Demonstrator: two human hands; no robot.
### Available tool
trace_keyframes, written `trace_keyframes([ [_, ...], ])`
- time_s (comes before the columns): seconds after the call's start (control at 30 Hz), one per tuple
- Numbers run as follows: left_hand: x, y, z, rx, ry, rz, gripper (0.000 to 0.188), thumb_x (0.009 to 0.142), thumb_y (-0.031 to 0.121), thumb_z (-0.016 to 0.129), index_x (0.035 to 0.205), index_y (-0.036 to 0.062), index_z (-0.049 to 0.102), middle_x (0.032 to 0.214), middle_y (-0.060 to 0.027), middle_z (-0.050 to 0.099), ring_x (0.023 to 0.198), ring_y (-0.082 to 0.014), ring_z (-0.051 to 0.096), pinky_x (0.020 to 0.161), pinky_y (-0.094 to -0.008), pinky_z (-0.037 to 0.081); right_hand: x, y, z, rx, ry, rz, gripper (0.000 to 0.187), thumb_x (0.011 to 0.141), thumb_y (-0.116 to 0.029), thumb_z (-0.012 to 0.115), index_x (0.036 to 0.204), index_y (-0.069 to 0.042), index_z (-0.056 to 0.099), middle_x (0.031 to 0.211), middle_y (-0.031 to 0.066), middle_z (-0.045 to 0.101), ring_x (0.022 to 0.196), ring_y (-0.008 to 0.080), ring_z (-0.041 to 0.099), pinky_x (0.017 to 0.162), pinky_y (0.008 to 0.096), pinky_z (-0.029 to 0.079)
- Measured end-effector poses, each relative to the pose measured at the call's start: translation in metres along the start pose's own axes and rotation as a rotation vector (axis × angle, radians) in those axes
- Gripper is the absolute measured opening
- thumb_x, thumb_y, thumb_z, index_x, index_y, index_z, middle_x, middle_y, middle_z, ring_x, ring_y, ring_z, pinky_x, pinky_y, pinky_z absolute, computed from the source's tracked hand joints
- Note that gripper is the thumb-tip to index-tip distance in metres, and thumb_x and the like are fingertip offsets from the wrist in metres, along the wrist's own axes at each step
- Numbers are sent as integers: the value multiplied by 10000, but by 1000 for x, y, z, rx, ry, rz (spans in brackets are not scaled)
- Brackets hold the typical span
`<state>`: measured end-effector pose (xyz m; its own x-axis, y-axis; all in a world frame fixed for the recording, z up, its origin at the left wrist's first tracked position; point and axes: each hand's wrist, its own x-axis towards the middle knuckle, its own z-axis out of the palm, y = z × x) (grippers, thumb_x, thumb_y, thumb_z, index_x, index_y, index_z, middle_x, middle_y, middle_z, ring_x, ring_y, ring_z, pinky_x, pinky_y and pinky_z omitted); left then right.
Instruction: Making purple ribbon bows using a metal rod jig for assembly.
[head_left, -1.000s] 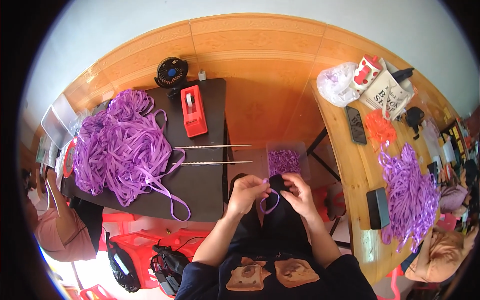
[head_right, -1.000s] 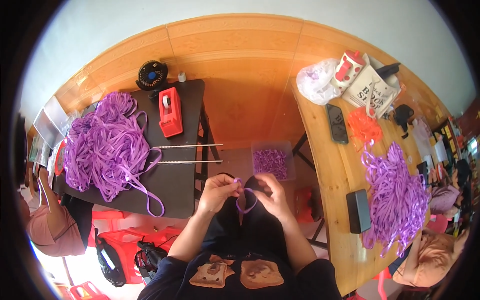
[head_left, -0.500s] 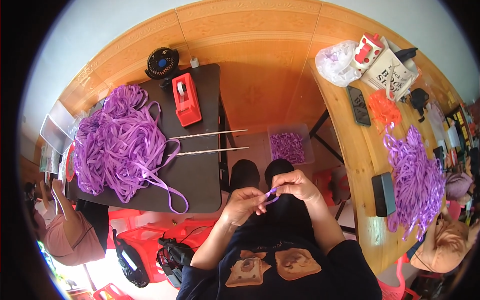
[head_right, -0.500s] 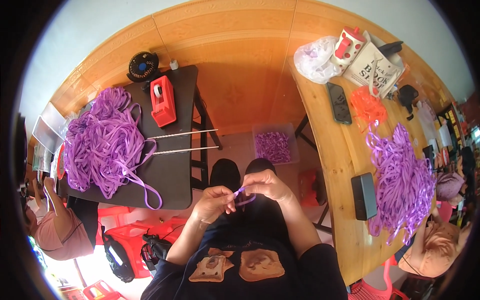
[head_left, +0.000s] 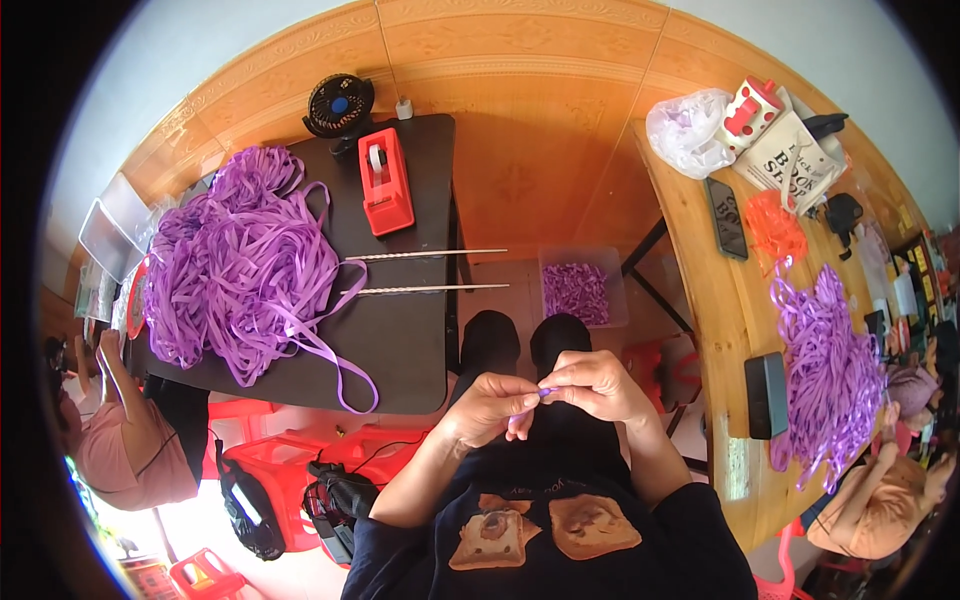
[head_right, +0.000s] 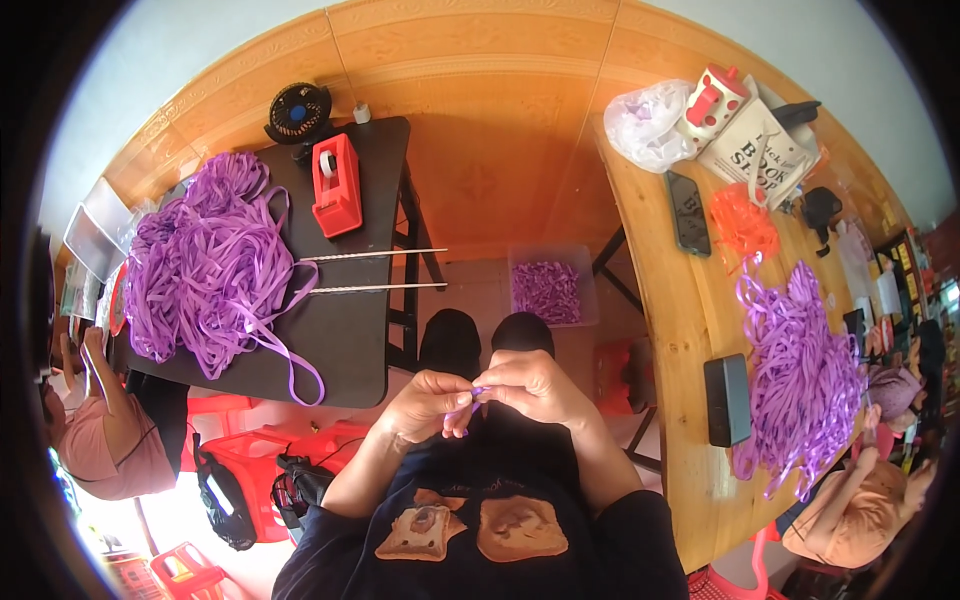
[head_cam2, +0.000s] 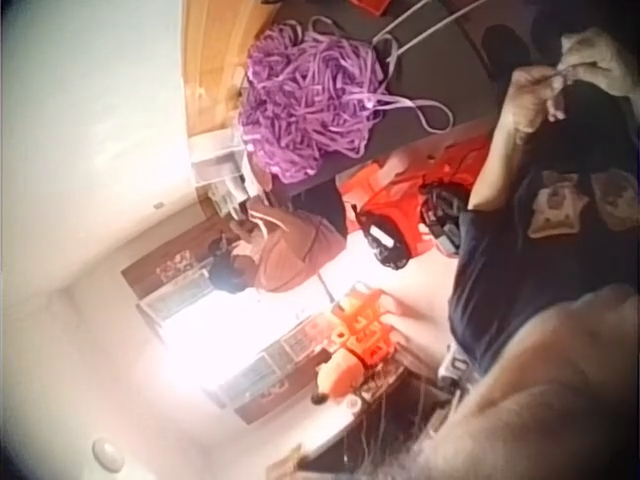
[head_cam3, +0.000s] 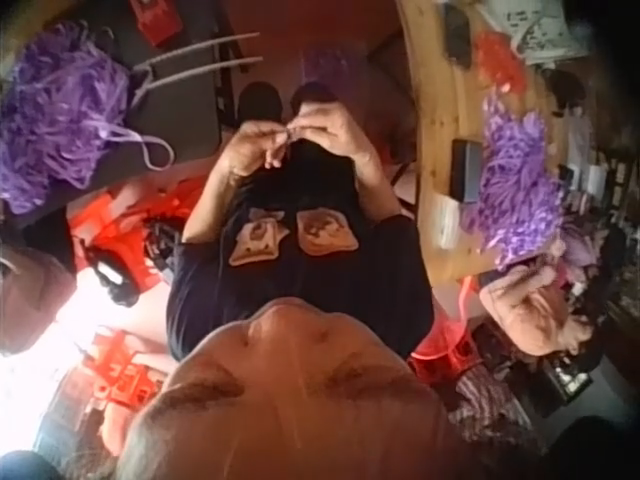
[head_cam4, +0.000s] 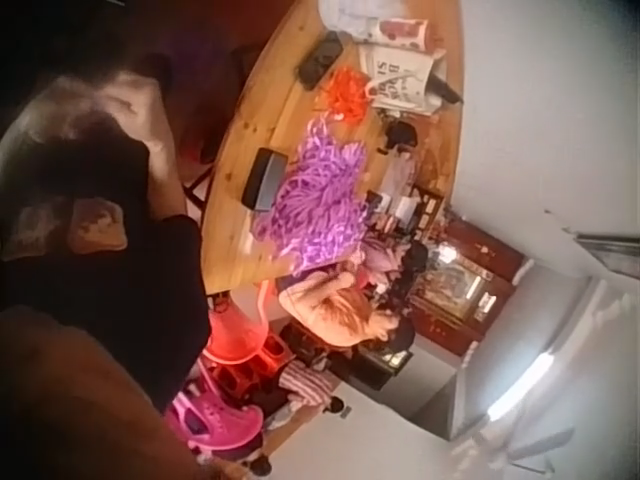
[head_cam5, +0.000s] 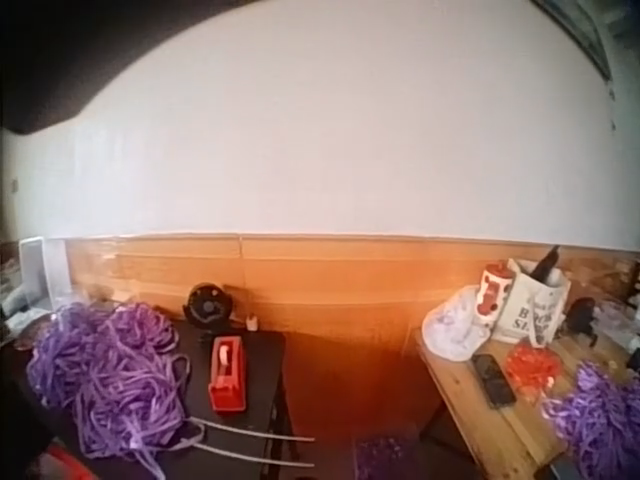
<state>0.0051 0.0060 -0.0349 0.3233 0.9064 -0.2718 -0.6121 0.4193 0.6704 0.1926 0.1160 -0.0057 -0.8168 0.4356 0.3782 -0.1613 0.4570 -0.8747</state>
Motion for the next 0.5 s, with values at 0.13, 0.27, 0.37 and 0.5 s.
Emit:
trace_keyframes([
  [0.13, -4, 4, 4, 130, 22, 42, 146, 893, 116, 630, 909, -24, 669, 574, -30, 561, 502, -101, 557, 438, -190, 410, 1, -9, 0, -29, -27, -23, 213, 732, 95, 672, 930, 20, 670, 742, 111, 610, 631, 200, 607, 539, 281, 461],
  [0.27, -10, 9, 17, 246, 81, 86, 119, 893, 90, 621, 867, -13, 675, 573, -23, 558, 492, -78, 534, 431, -183, 384, 1, -15, 4, -117, -2, -84, 249, 702, 124, 656, 930, 25, 655, 714, 115, 596, 595, 222, 601, 515, 283, 457],
  [0.37, -16, 13, 30, 422, 115, 201, 114, 888, 69, 618, 844, -25, 666, 576, -16, 557, 490, -67, 524, 431, -199, 381, -1, -17, 8, -125, 21, -89, 224, 692, 105, 659, 895, 11, 645, 711, 107, 585, 582, 252, 589, 507, 306, 452],
  [0.5, -17, 10, 37, 1102, 213, 715, 86, 822, -3, 622, 892, -54, 629, 630, -80, 582, 530, -160, 573, 464, -273, 437, -3, -22, 10, -198, 10, -34, 154, 702, 86, 651, 830, 3, 627, 706, 102, 570, 575, 278, 566, 500, 337, 437],
])
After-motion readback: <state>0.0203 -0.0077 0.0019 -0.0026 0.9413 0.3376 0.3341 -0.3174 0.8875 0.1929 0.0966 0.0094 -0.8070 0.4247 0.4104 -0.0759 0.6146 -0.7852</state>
